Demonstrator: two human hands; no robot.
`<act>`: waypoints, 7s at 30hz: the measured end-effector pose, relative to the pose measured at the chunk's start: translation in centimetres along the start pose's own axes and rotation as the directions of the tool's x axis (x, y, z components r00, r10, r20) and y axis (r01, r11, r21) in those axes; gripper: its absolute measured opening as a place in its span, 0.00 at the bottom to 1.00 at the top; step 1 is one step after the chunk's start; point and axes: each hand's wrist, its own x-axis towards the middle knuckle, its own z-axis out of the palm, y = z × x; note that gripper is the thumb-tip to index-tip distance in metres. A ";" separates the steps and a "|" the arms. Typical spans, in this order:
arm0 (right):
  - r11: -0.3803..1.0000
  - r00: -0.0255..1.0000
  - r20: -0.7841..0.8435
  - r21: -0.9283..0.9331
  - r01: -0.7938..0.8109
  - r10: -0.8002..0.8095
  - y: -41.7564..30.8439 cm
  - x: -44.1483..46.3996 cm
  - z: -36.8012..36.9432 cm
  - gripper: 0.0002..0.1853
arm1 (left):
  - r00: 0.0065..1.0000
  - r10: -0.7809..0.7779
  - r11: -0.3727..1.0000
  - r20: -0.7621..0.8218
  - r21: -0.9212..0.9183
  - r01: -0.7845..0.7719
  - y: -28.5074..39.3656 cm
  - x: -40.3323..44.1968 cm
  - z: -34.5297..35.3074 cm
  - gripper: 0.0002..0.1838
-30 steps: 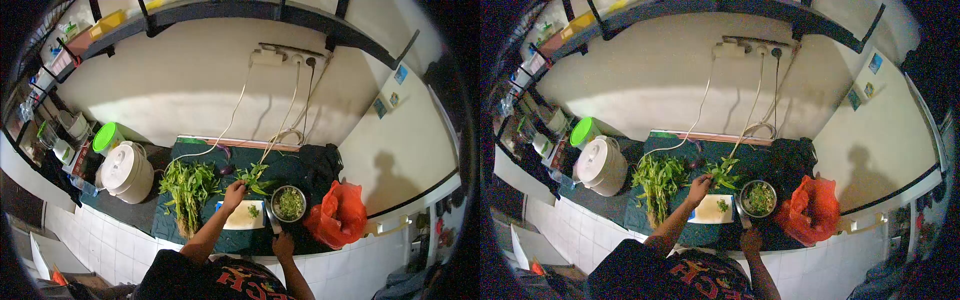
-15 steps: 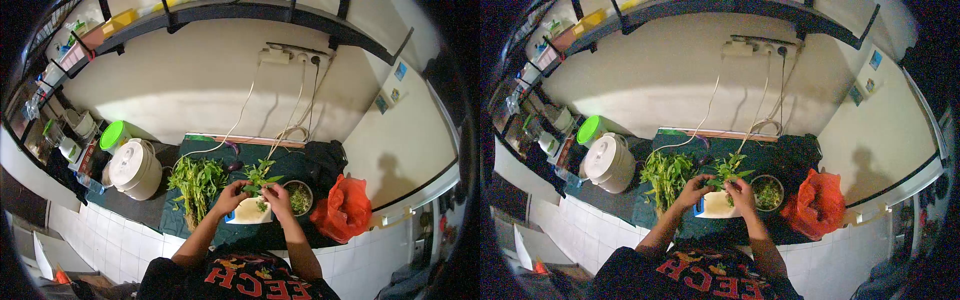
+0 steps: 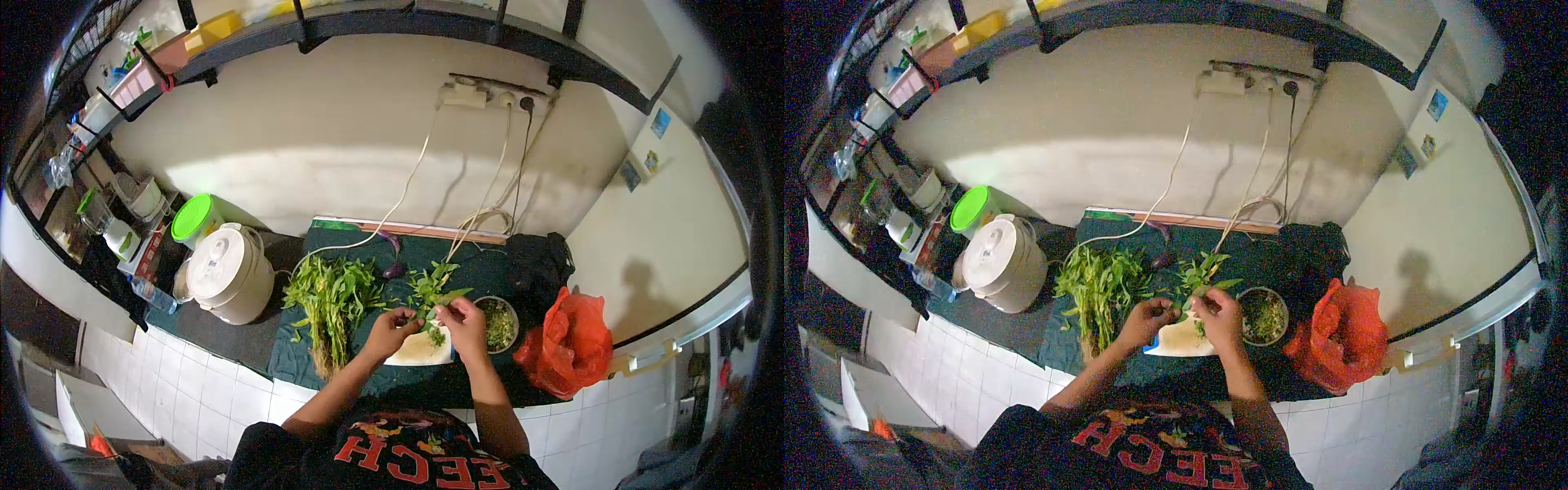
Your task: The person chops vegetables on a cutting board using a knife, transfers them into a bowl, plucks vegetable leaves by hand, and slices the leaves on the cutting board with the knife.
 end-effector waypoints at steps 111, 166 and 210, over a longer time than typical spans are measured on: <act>0.995 0.987 0.129 -0.011 0.097 -0.095 -0.9 -5.7 -4.6 0.11 | 0.997 0.021 0.999 0.072 -0.051 -0.018 0.7 -3.3 2.6 0.15; 0.994 0.995 0.029 0.054 0.096 -0.098 -3.3 -6.9 -3.5 0.07 | 0.990 0.144 0.975 0.006 -0.171 -0.141 4.7 -4.8 5.1 0.13; 0.765 0.894 0.202 -0.464 0.447 -0.400 -8.3 -7.0 -3.2 0.08 | 0.659 0.736 0.486 0.155 0.556 -0.674 6.8 -5.1 2.9 0.11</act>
